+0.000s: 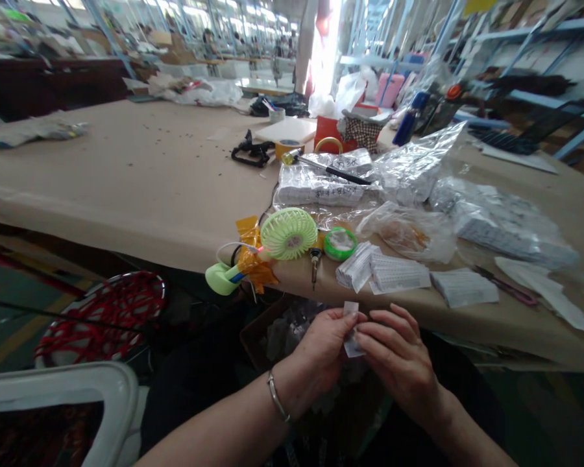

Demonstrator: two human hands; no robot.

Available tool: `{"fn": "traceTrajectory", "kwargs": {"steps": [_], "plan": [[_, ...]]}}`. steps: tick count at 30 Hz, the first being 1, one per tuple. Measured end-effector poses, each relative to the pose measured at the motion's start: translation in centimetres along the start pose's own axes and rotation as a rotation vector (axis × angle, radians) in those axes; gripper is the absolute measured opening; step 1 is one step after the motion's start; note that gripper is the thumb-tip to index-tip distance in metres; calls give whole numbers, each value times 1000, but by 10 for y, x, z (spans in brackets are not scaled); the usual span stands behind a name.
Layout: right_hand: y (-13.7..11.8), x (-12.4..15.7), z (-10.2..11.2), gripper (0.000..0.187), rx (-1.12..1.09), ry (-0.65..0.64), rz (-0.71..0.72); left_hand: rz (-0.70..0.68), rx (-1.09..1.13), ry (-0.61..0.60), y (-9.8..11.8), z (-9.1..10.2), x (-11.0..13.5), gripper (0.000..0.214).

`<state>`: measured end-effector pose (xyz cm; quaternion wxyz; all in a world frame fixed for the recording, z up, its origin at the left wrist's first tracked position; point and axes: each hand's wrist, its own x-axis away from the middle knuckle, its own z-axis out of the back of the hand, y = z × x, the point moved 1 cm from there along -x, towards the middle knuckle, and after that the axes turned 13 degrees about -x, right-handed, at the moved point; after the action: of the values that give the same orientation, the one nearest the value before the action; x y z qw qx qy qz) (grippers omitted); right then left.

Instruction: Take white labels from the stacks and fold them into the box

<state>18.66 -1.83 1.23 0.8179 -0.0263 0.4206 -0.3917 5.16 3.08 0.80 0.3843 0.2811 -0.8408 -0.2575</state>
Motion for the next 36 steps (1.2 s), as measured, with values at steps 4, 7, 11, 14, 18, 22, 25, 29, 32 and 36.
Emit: {"fn": "traceTrajectory", "kwargs": {"steps": [4, 7, 11, 14, 18, 22, 25, 29, 32, 36], "plan": [[38, 4, 18, 40, 324, 46, -197, 68, -163, 88, 0, -1, 1, 16], [55, 11, 23, 40, 481, -15, -273, 86, -226, 98, -2, -1, 1, 17], [60, 20, 25, 28, 426, 46, -215, 102, -249, 96, -8, 0, -2, 13], [65, 23, 29, 19, 344, 139, -182, 118, -266, 116, -9, 0, -4, 11], [59, 20, 31, 16, 191, 256, -178, 167, -236, 83, -5, -6, -3, 14], [29, 15, 22, 21, -69, 166, -87, 162, -118, -27, 1, -14, 2, 14], [12, 13, 11, 18, -179, 28, -6, 101, -26, -72, 2, -16, 4, 12], [9, 17, 4, 16, -189, -52, 31, 79, 18, -100, -1, -12, 6, 9], [12, 20, 5, 18, -221, -80, 35, 87, -2, -137, -3, -10, 7, 14], [7, 21, 5, 18, -236, -94, 18, 94, -48, -129, -6, -11, 7, 15]]}}
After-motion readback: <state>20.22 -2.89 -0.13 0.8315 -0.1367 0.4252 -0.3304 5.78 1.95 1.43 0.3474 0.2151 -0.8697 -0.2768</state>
